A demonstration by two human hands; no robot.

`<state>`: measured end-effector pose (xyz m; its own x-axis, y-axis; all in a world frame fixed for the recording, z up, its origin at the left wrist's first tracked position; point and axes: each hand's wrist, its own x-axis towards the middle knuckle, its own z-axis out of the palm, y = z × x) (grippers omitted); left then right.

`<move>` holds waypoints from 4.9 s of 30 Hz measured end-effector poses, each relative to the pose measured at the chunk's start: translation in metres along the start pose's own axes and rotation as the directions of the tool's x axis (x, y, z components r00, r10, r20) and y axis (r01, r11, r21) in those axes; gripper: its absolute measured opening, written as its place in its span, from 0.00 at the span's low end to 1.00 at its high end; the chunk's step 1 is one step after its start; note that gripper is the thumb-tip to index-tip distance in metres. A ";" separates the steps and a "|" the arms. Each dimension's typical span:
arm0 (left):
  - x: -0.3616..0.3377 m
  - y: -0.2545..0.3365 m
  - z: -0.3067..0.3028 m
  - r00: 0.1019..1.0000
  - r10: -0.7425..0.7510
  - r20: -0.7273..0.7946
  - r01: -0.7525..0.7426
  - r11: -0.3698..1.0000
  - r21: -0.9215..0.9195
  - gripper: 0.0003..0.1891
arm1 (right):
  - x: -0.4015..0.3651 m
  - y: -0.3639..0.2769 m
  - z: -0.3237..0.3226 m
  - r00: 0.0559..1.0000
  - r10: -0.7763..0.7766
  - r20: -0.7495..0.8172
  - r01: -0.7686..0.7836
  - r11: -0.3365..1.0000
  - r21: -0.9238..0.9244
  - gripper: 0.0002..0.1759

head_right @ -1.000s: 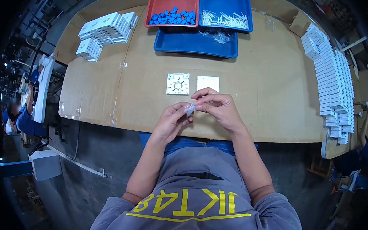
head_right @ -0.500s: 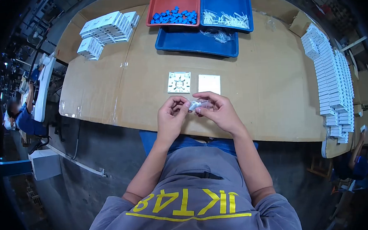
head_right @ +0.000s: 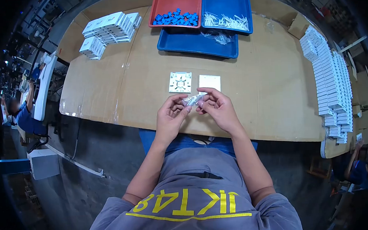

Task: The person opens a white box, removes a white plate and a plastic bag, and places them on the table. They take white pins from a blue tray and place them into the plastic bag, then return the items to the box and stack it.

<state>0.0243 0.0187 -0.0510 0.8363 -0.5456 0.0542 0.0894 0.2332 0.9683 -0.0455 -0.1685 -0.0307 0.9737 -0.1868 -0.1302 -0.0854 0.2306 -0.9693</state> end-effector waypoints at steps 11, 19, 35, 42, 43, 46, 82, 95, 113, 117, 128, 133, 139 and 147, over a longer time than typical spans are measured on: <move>-0.001 0.005 -0.002 0.997 -0.073 0.034 0.078 0.982 -0.169 0.18 | -0.003 0.012 -0.002 0.996 -0.092 -0.010 0.091 0.996 -0.002 0.15; 0.006 -0.007 -0.007 0.964 -0.225 0.139 0.242 0.963 -0.118 0.22 | -0.008 0.012 -0.003 0.992 -0.107 -0.062 0.100 0.989 -0.107 0.07; 0.012 -0.027 -0.011 0.976 -0.211 0.053 0.212 0.977 -0.006 0.23 | 0.000 0.027 0.001 0.998 -0.058 -0.032 0.048 0.966 -0.254 0.09; 0.016 -0.018 -0.009 0.982 -0.187 0.016 0.188 0.979 -0.077 0.21 | 0.012 0.033 0.001 0.991 -0.111 -0.080 0.089 0.967 -0.238 0.08; 0.018 -0.018 -0.012 0.982 -0.191 -0.002 0.190 0.976 -0.107 0.21 | 0.013 0.033 0.000 0.990 -0.105 -0.096 0.081 0.972 -0.220 0.08; 0.021 -0.022 -0.020 0.978 -0.203 -0.039 0.193 0.965 -0.175 0.19 | 0.016 0.030 -0.004 0.991 -0.074 -0.110 0.055 0.985 -0.165 0.10; 0.025 -0.031 -0.016 0.914 -0.401 0.063 0.394 0.841 -0.371 0.13 | 0.023 0.033 -0.006 0.999 -0.034 -0.008 0.034 0.999 -0.006 0.19; 0.025 -0.028 -0.013 0.938 -0.342 0.053 0.345 0.916 -0.205 0.11 | 0.023 0.028 -0.004 0.998 -0.011 -0.060 0.015 0.997 0.076 0.16; 0.023 -0.025 -0.004 0.971 -0.236 0.041 0.238 0.968 -0.075 0.10 | 0.020 0.034 -0.005 0.981 0.189 0.049 -0.195 0.961 0.197 0.09; 0.024 -0.020 -0.001 0.970 -0.241 0.031 0.243 0.960 -0.137 0.09 | 0.020 0.034 -0.004 0.982 0.178 0.067 -0.188 0.960 0.205 0.10; 0.021 -0.023 -0.003 0.978 -0.203 -0.044 0.192 0.965 -0.180 0.10 | 0.022 0.032 0.000 0.995 0.094 -0.022 -0.089 0.980 0.176 0.09; 0.020 -0.025 -0.005 0.968 -0.240 -0.067 0.226 0.959 -0.172 0.07 | 0.022 0.029 0.001 0.996 0.086 -0.012 -0.083 0.983 0.161 0.09; 0.022 -0.029 -0.007 0.979 -0.185 -0.083 0.170 0.972 -0.160 0.05 | 0.021 0.030 0.006 0.998 0.058 0.002 -0.058 0.986 0.154 0.11; 0.019 -0.036 -0.006 0.962 -0.235 -0.140 0.201 0.954 -0.222 0.05 | 0.022 0.037 0.001 1.000 0.030 -0.008 -0.029 0.997 0.073 0.10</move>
<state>0.0408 0.0049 -0.0859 0.8589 -0.4670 -0.2099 0.3735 0.2911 0.8808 -0.0271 -0.1626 -0.0693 0.9692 -0.1871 -0.1604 -0.0979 0.3050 -0.9473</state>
